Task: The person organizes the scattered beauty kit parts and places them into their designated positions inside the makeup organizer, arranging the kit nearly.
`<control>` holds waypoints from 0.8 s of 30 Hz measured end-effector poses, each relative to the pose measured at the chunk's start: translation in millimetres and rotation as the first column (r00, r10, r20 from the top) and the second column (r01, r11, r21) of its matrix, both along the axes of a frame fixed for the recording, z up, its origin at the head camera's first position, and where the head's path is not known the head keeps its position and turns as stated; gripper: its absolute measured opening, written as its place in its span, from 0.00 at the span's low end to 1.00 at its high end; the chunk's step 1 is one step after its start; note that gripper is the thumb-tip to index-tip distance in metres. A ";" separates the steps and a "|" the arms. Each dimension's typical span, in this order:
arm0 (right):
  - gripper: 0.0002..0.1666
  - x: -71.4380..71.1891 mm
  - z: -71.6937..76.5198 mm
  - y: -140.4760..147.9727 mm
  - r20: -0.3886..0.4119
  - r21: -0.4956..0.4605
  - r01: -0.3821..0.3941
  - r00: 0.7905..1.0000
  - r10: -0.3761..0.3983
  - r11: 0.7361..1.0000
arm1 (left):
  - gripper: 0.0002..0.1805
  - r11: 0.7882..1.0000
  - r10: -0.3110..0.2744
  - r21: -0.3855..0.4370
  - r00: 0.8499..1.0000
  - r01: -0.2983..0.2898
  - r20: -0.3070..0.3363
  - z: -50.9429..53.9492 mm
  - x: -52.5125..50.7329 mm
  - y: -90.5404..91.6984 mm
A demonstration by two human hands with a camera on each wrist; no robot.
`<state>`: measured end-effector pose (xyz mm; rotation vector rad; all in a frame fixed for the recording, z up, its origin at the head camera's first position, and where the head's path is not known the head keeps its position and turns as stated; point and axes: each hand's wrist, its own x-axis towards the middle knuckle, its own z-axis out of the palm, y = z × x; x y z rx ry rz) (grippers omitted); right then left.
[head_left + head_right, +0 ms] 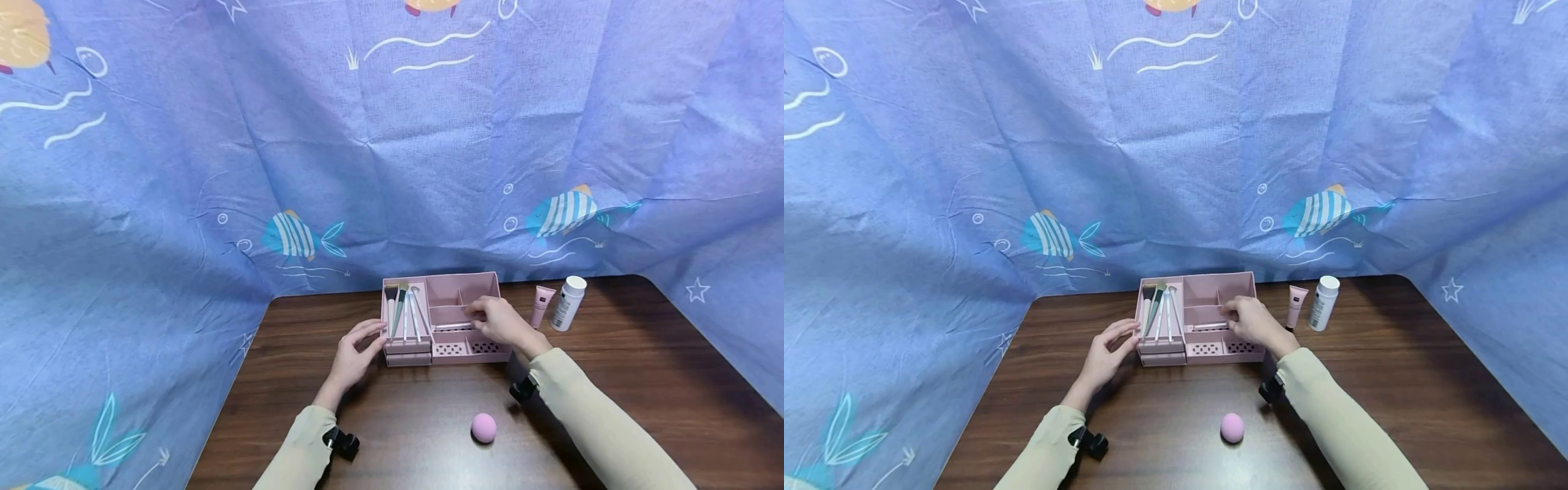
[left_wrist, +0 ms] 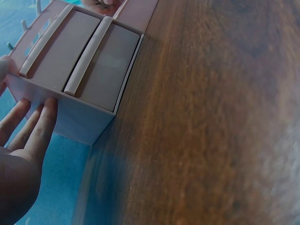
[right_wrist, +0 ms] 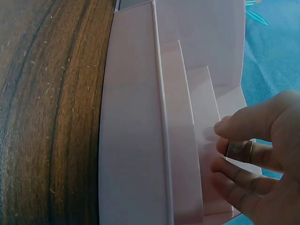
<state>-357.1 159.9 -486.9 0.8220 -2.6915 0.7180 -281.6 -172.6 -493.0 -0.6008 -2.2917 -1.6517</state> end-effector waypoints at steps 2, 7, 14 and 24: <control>0.12 -0.1 0.1 0.5 -0.004 0.002 0.003 1.000 -0.003 1.000 | 0.15 1.000 -0.001 0.002 1.000 0.001 0.004 0.5 -0.1 0.2; 0.12 0.9 2.1 1.5 -0.010 -0.001 0.001 1.000 -0.001 1.000 | 0.16 1.000 -0.007 0.005 1.000 0.007 0.006 -0.1 -0.5 0.0; 0.13 7.9 5.0 2.6 0.012 -0.004 0.021 1.000 -0.021 1.000 | 0.16 1.000 -0.004 0.005 1.000 0.004 -0.008 0.1 0.3 0.1; 0.14 19.1 9.6 6.9 -0.041 -0.007 -0.017 0.999 0.017 1.000 | 0.16 1.000 0.006 0.020 1.000 -0.006 0.029 -0.9 0.3 0.5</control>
